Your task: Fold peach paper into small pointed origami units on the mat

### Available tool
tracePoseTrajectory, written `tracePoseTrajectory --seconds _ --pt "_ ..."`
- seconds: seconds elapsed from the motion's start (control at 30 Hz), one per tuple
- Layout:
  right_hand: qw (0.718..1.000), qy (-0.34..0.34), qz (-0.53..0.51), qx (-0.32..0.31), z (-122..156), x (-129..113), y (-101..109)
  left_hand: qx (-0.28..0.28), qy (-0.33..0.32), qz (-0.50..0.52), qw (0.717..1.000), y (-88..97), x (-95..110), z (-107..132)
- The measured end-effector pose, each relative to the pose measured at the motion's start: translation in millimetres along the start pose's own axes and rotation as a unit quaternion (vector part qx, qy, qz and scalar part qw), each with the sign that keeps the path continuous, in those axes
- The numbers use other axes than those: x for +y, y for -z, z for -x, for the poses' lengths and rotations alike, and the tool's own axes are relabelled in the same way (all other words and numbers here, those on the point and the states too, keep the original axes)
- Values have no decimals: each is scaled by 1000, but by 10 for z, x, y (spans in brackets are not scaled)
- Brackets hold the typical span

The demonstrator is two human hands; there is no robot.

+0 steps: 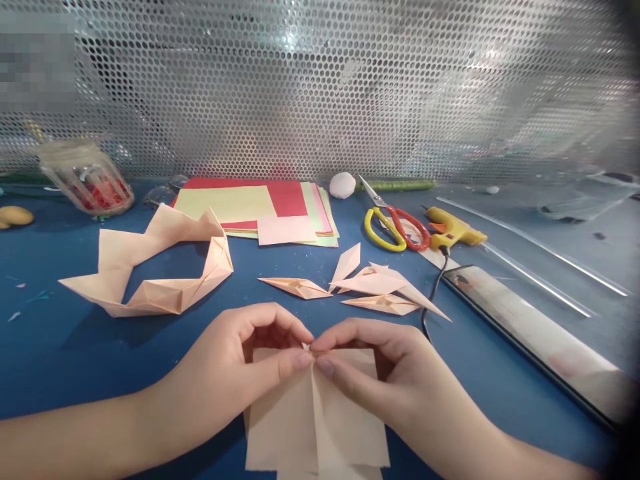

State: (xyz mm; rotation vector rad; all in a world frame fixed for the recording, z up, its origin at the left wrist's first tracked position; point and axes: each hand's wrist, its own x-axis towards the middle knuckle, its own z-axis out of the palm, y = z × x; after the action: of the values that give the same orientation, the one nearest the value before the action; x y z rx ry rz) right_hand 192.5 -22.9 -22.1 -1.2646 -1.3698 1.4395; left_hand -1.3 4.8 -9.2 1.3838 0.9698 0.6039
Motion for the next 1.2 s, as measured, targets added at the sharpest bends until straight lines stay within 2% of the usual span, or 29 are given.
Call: tracePoseTrajectory --seconds 0.23,0.4,0.5,0.63,0.77,0.93,1.0,1.2 --pt "998 -31 -58 -6 29 89 -16 19 -4 -36 999 -17 -11 24" --pt "1000 10 -13 7 4 17 -10 15 -20 -61 998 -16 -19 29" --pt "1000 8 4 -1 -4 -33 -3 5 -28 -61 998 -19 -26 37" --pt "999 -19 -24 -21 7 -58 2 -3 -30 -46 998 -16 -26 40" --pt "998 -33 -50 -29 9 -63 12 -12 -21 -29 999 -7 7 32" --pt "991 -45 -120 -24 -6 -56 33 -39 26 -28 998 3 61 9" --pt "990 -46 -134 -17 -8 -41 38 -32 36 -30 998 6 64 6" --pt "996 -3 -84 -3 -12 -23 29 -5 41 -14 999 6 15 41"
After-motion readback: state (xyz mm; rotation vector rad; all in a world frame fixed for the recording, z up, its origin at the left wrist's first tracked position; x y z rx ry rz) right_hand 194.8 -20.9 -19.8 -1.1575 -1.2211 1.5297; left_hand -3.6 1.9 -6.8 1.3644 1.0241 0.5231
